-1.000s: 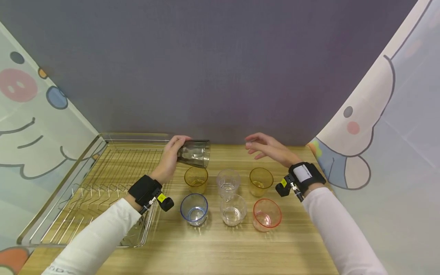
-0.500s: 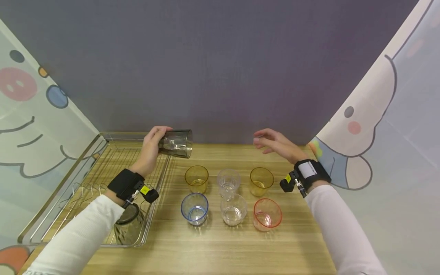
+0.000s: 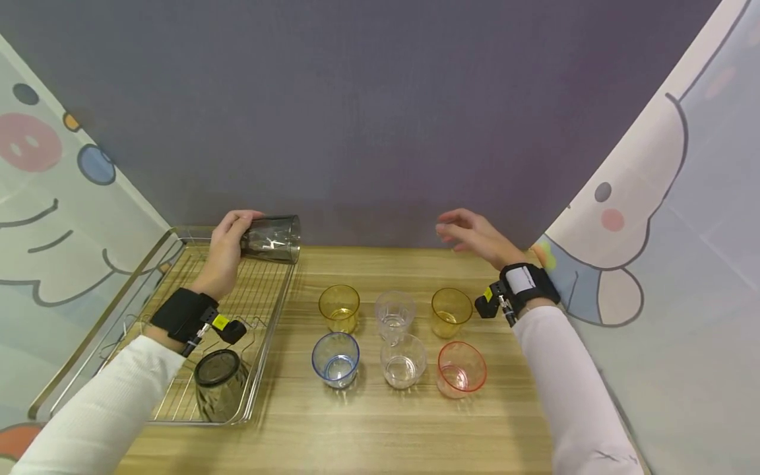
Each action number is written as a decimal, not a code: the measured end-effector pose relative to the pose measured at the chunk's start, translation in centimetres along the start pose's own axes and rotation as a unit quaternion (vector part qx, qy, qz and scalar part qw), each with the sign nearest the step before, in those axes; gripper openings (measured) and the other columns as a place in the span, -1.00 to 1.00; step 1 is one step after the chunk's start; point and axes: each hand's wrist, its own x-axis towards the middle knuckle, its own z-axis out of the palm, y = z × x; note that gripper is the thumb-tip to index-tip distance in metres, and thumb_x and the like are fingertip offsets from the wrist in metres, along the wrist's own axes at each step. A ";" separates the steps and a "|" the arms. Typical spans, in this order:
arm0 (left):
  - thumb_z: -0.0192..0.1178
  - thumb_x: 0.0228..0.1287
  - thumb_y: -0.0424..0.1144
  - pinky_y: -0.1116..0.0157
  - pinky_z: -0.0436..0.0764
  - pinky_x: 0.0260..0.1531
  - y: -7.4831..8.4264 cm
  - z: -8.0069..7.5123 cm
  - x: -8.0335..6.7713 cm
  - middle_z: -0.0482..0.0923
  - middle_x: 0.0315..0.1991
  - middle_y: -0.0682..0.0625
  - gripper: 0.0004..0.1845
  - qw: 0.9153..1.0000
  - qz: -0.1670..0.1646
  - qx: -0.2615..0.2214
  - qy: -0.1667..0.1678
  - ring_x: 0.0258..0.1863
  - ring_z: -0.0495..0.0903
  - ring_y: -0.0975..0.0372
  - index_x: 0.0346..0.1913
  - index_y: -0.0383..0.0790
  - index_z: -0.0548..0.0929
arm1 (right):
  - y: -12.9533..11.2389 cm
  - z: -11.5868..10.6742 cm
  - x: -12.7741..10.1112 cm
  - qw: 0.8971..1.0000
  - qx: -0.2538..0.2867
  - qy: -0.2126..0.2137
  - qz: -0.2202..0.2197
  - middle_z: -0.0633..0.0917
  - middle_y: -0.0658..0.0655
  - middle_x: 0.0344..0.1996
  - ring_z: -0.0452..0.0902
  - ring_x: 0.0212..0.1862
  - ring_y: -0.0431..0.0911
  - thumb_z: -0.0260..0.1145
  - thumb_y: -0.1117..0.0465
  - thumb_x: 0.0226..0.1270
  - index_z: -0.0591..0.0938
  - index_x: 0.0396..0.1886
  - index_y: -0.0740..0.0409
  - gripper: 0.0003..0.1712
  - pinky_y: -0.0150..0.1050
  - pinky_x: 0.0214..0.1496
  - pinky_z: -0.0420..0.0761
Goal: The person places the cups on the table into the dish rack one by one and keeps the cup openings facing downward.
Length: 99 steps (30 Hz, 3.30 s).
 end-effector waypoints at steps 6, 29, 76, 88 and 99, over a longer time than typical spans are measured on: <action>-0.22 0.61 0.02 0.14 0.19 0.34 0.2 -1.2 0.2 0.31 0.10 0.23 -0.49 1.000 0.014 0.022 0.015 0.20 0.26 0.31 0.28 -0.34 0.37 | -0.4 0.6 0.7 1.000 0.019 0.002 0.001 0.43 0.28 0.36 0.43 0.32 0.15 0.12 -0.10 0.50 0.30 0.43 0.12 -0.35 0.10 0.37 0.44; -0.11 0.57 0.01 0.04 0.28 -0.08 1.1 -4.8 0.1 0.44 0.08 -0.29 -0.51 0.949 0.118 0.293 0.013 -0.10 0.36 0.03 0.22 -0.35 0.46 | -4.4 11.4 3.1 0.997 0.068 0.002 -0.032 0.39 0.25 0.37 0.35 0.36 0.13 0.12 0.04 0.52 0.25 0.46 0.17 -0.37 0.07 0.40 0.40; 0.21 0.32 0.12 0.28 0.39 -0.51 3.6 -10.3 -8.6 0.58 -0.36 0.06 -0.59 0.801 -0.062 0.554 -0.219 -0.49 0.46 0.27 -0.02 -0.14 0.60 | -6.2 20.1 0.2 0.983 0.045 -0.175 -0.043 0.42 0.15 0.35 0.39 0.36 0.04 0.04 -0.02 0.55 0.20 0.53 0.05 -0.35 -0.01 0.42 0.42; 0.26 0.29 0.06 0.31 0.28 -0.52 1.6 -10.5 -9.8 0.47 -0.46 0.09 -0.71 0.805 -0.114 0.499 -0.300 -0.56 0.34 0.28 -0.14 -0.07 0.57 | -5.9 20.4 0.1 0.978 0.049 -0.197 -0.047 0.45 0.18 0.32 0.39 0.34 0.01 0.02 0.01 0.57 0.24 0.50 0.13 -0.38 -0.04 0.41 0.42; 0.33 0.24 0.00 0.28 0.30 -0.52 -0.3 -10.5 -10.5 0.49 -0.38 0.09 -0.72 0.807 -0.125 0.473 -0.332 -0.54 0.36 0.29 -0.16 -0.09 0.56 | -6.1 21.3 -0.4 0.979 0.024 -0.199 -0.039 0.53 0.09 0.25 0.47 0.28 -0.02 0.06 -0.08 0.54 0.30 0.48 0.04 -0.38 -0.05 0.37 0.46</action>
